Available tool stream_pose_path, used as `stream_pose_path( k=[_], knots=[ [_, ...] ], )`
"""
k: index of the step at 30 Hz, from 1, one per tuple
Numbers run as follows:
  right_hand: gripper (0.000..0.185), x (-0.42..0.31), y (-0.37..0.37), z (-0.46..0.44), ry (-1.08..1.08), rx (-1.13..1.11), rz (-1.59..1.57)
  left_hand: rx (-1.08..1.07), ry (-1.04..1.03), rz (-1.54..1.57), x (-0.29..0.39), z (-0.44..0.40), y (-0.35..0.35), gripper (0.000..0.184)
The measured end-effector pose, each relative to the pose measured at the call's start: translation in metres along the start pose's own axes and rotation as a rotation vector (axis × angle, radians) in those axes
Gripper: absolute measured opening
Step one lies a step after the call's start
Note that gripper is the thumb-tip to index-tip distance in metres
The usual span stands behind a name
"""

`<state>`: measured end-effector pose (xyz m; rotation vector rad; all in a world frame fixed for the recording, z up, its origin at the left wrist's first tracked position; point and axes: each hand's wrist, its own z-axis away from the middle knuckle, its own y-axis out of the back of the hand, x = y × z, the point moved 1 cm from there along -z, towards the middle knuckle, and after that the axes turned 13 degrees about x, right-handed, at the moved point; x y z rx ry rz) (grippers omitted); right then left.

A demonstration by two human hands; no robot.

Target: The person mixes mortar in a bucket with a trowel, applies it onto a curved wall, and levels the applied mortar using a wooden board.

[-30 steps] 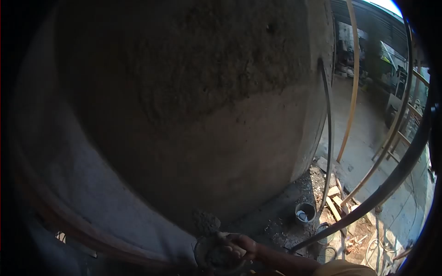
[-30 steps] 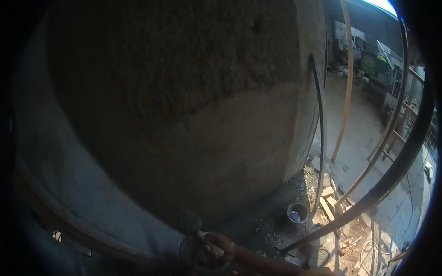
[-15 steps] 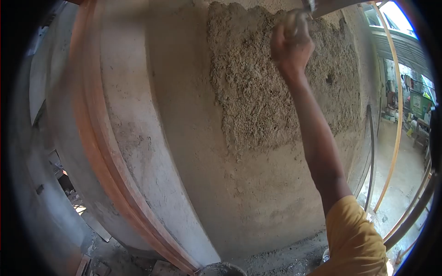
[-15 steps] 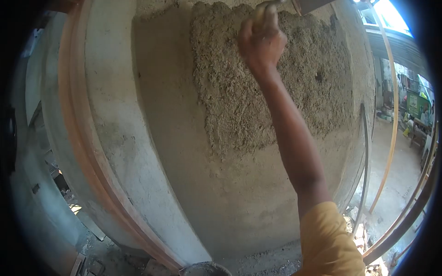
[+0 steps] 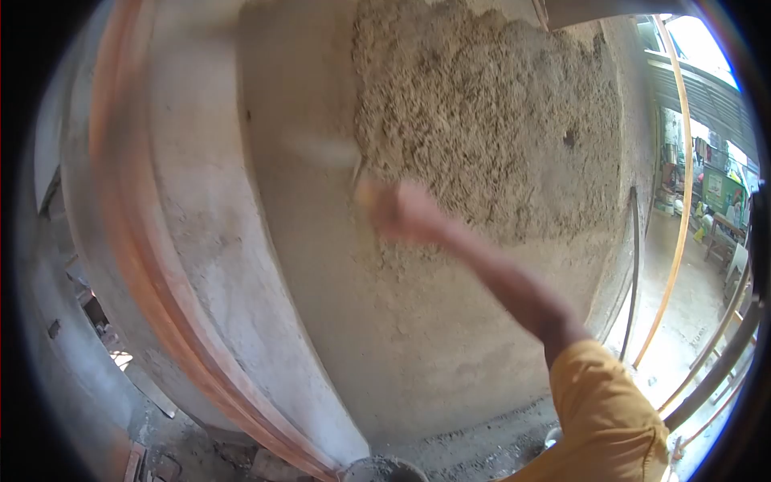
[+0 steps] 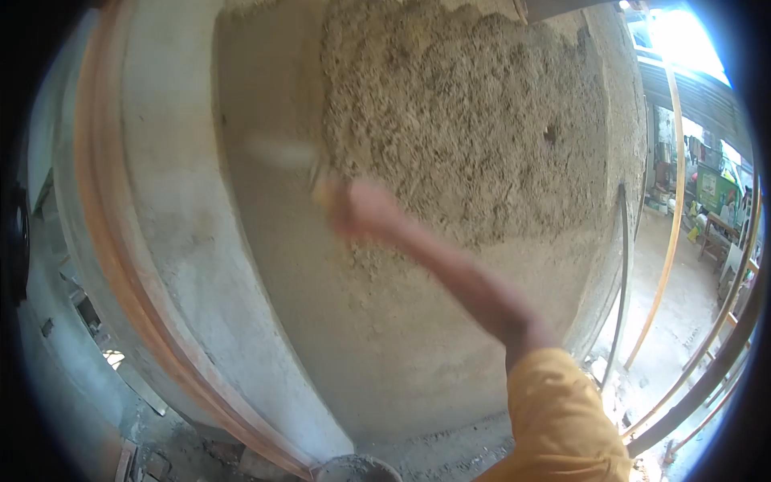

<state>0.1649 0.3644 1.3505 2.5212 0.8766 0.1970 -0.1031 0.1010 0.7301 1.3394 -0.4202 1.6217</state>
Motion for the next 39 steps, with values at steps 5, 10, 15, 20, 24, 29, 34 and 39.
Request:
stream_pose_path(
  k=[5,10,15,20,24,29,34,39],
  knots=[
    [0.025,-0.097,-0.077,0.361,-0.389,-0.98,-0.667,-0.051,-0.034,-0.045,-0.006,0.014,0.001,0.066],
    [0.029,-0.153,-0.089,0.58,-0.005,-1.346,-0.539,-0.095,-0.032,-0.072,-0.014,0.023,-0.011,0.066],
    [0.028,-0.203,-0.099,0.678,-0.458,-1.316,-0.521,-0.105,-0.028,-0.09,-0.029,0.03,-0.014,0.067],
    [0.021,-0.229,-0.046,0.696,-2.032,-0.845,-1.437,-0.1,-0.022,-0.097,-0.041,0.038,-0.013,0.067],
    [0.017,-0.249,-0.024,0.679,-2.41,-0.34,-1.965,-0.082,-0.024,-0.076,-0.044,0.04,-0.007,0.068],
    [0.049,-0.206,0.002,0.542,-1.766,-0.36,-2.536,-0.041,-0.017,-0.034,-0.054,0.042,0.01,0.068],
    [0.041,-0.124,0.058,0.347,-1.241,0.067,-2.383,0.033,-0.011,-0.009,-0.066,0.039,0.032,0.069],
    [0.031,-0.08,0.203,0.15,-0.598,0.654,-1.206,0.109,0.015,0.012,-0.056,0.031,0.044,0.069]
  ],
)
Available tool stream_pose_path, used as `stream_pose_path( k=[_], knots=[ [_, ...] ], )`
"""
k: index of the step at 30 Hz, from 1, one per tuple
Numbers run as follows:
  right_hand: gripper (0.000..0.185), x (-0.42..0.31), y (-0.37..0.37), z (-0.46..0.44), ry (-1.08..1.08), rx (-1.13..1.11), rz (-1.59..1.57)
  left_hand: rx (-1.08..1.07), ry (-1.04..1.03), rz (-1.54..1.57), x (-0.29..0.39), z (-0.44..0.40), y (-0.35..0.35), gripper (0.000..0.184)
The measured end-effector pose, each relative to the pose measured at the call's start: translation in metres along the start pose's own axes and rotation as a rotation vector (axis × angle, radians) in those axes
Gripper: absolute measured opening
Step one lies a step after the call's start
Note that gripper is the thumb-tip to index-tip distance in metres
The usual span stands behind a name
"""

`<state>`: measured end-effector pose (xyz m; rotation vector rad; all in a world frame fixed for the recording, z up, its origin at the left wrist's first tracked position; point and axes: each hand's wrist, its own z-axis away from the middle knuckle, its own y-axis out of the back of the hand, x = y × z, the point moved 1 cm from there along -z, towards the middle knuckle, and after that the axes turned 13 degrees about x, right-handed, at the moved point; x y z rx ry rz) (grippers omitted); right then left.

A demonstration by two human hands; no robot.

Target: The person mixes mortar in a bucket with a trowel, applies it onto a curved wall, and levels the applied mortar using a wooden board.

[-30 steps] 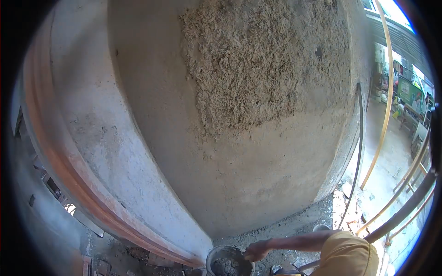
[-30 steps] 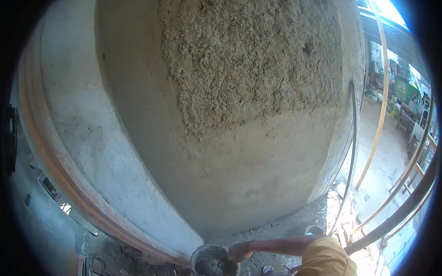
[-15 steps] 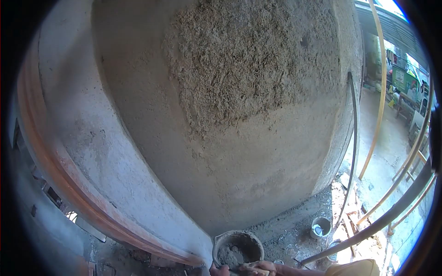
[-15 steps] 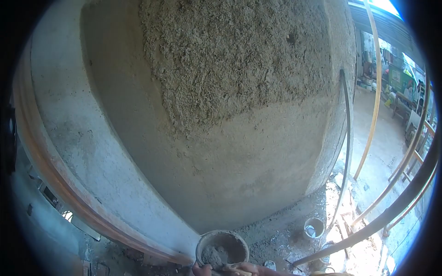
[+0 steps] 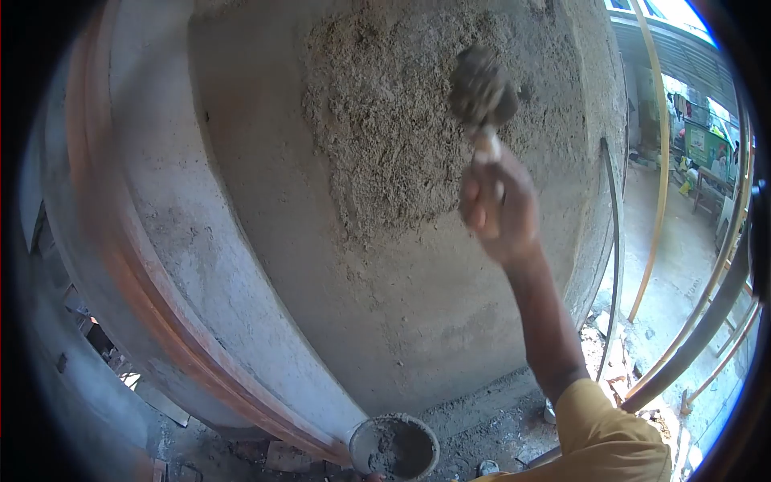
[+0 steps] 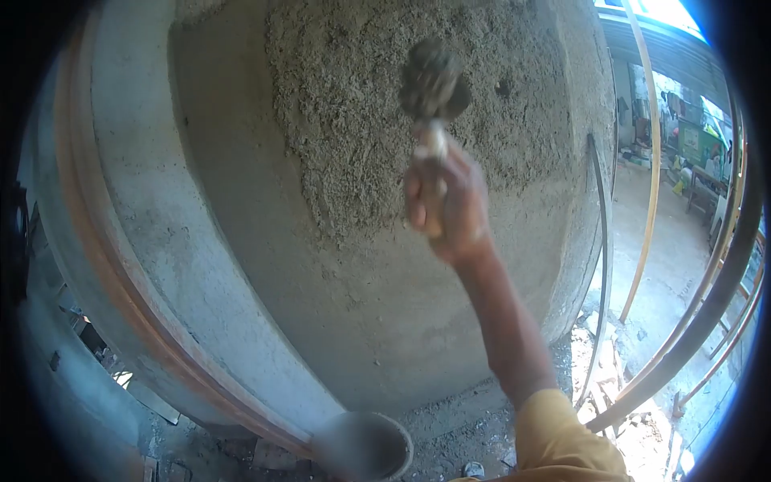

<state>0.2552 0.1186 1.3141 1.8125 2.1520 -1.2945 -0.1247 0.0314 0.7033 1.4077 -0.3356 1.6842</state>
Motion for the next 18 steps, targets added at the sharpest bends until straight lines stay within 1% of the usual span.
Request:
stream_pose_path(
  k=[1,2,3,6,7,10,12,13,15,16,17,18],
  knots=[
    [0.031,-0.025,-0.011,-0.03,0.261,0.07,0.19,0.007,0.001,0.0,0.001,-0.002,-0.001,0.069],
    [0.024,-0.046,-0.02,-0.06,0.462,0.245,0.426,0.017,0.009,0.0,0.004,-0.004,-0.001,0.07],
    [0.023,-0.069,-0.028,-0.087,0.707,0.373,0.567,0.021,0.015,0.0,0.008,-0.006,-0.003,0.07],
    [0.034,-0.14,-0.023,-0.18,1.255,0.81,0.862,0.038,0.029,0.001,0.012,-0.012,-0.009,0.07],
    [0.04,-0.152,-0.021,-0.196,1.435,0.963,0.949,0.043,0.032,-0.001,0.014,-0.014,-0.01,0.07],
    [0.029,-0.161,-0.03,-0.22,1.406,1.176,1.071,0.061,0.049,0.005,0.021,-0.02,-0.012,0.07],
    [0.031,-0.127,-0.016,-0.283,1.539,0.998,1.124,0.072,0.067,0.005,0.021,-0.018,-0.009,0.071],
    [0.031,-0.102,-0.021,-0.297,1.438,0.878,1.016,0.078,0.071,0.0,0.019,-0.017,-0.005,0.071],
    [0.031,-0.035,-0.044,-0.32,0.537,0.319,1.581,0.092,0.075,-0.013,0.015,-0.011,0.003,0.071],
    [0.037,0.01,-0.05,-0.292,0.571,-0.153,1.756,0.094,0.067,-0.023,0.013,-0.007,0.006,0.071],
    [0.044,0.066,-0.04,-0.239,0.559,-0.321,1.419,0.106,0.056,-0.026,0.01,-0.006,0.01,0.071],
    [0.046,0.1,-0.033,-0.176,0.481,-0.547,1.291,0.108,0.045,-0.023,0.009,-0.006,0.009,0.071]
  ],
)
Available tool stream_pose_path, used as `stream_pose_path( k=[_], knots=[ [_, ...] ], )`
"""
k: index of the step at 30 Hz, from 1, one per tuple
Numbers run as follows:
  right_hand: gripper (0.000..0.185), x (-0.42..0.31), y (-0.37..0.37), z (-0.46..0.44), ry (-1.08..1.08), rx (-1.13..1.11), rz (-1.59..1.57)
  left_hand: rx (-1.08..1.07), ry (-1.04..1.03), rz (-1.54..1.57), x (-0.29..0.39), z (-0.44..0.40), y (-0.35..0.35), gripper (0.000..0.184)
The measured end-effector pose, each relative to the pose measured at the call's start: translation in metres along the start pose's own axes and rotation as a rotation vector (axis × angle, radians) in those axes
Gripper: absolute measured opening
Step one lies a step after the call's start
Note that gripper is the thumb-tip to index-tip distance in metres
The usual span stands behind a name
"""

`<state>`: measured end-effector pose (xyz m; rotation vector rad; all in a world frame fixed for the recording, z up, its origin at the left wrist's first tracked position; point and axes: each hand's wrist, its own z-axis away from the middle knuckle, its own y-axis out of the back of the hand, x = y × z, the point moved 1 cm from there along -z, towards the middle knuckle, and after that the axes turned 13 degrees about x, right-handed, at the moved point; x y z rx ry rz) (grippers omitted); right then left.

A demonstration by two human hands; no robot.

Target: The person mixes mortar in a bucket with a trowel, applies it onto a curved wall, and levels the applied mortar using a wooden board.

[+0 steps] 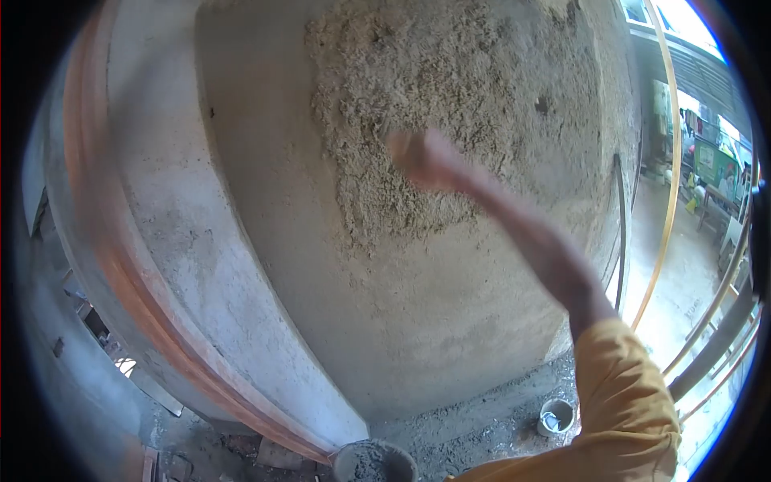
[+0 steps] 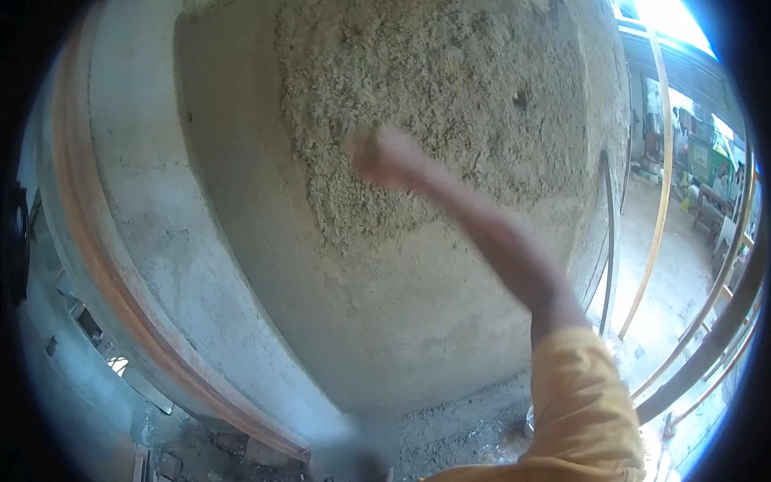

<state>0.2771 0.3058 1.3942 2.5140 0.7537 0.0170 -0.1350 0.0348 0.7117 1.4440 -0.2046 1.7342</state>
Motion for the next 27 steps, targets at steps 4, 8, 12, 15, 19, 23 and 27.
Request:
stream_pose_path(
  k=[4,8,12,15,19,23,27],
  knots=[
    [0.056,-0.097,-0.093,0.284,-0.419,-1.246,-0.624,-0.009,-0.047,-0.031,-0.023,0.004,0.002,0.072],
    [0.014,-0.114,-0.15,0.503,-0.327,-1.571,-0.545,-0.082,-0.109,-0.074,-0.048,0.003,-0.005,0.072],
    [0.029,-0.14,-0.197,0.652,-0.182,-1.213,-0.338,-0.284,-0.294,-0.211,-0.002,0.038,-0.023,0.076],
    [0.036,-0.174,-0.168,0.662,-0.243,-1.326,-0.335,-0.248,-0.259,-0.482,0.009,0.039,-0.036,0.068],
    [0.038,-0.153,-0.099,0.604,-0.777,-1.246,-0.099,-0.437,-0.478,-0.348,0.051,0.073,-0.036,0.053],
    [0.032,-0.145,-0.135,0.689,-0.545,-1.152,-0.455,-0.523,-0.599,-0.49,0.095,0.119,-0.029,0.052],
    [0.027,-0.122,-0.068,0.656,-1.166,-0.976,-0.479,-0.558,-0.621,-0.501,0.107,0.128,-0.024,0.06]
  ],
)
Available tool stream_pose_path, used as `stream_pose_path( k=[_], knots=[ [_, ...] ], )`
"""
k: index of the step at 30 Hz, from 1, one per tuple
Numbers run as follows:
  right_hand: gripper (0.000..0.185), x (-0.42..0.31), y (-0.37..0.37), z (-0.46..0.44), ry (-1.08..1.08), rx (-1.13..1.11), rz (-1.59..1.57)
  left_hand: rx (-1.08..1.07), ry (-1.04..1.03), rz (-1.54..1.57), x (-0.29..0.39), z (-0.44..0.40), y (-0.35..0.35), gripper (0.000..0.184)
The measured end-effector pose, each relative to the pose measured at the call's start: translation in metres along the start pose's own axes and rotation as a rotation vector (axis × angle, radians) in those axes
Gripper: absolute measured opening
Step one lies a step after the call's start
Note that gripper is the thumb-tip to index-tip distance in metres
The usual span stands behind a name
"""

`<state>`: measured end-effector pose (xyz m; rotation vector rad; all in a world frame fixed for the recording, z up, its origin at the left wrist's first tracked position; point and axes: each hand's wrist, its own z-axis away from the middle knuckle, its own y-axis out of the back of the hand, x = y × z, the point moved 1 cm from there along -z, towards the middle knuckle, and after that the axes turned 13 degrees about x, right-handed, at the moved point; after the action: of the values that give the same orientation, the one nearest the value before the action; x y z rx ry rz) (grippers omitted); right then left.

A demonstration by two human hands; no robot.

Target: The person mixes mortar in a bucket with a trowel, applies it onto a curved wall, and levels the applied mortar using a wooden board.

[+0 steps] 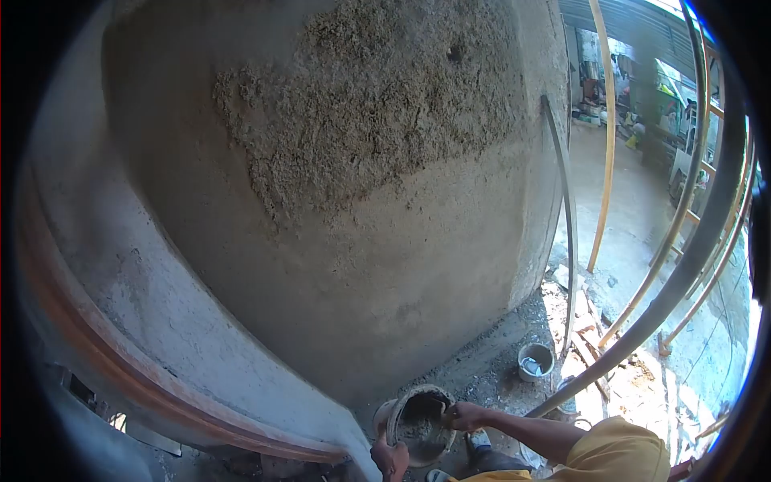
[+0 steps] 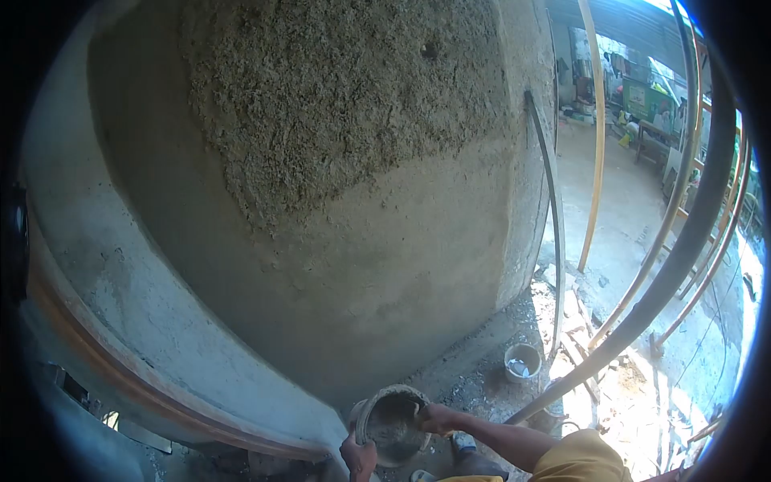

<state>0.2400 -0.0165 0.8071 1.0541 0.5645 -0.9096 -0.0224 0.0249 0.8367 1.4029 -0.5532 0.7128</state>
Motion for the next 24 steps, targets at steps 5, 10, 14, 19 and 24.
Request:
stream_pose_path(
  k=[5,10,14,19,24],
  knots=[
    [0.023,0.033,-0.072,0.026,-0.319,-0.253,-0.91,0.03,0.031,0.425,0.004,0.009,-0.011,0.058],
    [0.034,0.024,-0.08,0.027,-0.439,-0.686,-1.607,0.046,0.082,0.733,0.025,0.011,0.005,0.061],
    [0.046,0.005,-0.076,0.046,-0.343,-0.686,-1.813,0.151,0.24,0.868,0.012,0.001,-0.009,0.063],
    [0.045,-0.062,-0.012,0.035,-0.05,-0.786,-1.92,0.297,0.337,0.897,-0.078,-0.05,-0.065,0.071],
    [0.039,-0.175,0.172,0.035,0.457,-0.431,-1.746,0.417,0.51,0.656,-0.13,-0.051,-0.062,0.056]
  ],
)
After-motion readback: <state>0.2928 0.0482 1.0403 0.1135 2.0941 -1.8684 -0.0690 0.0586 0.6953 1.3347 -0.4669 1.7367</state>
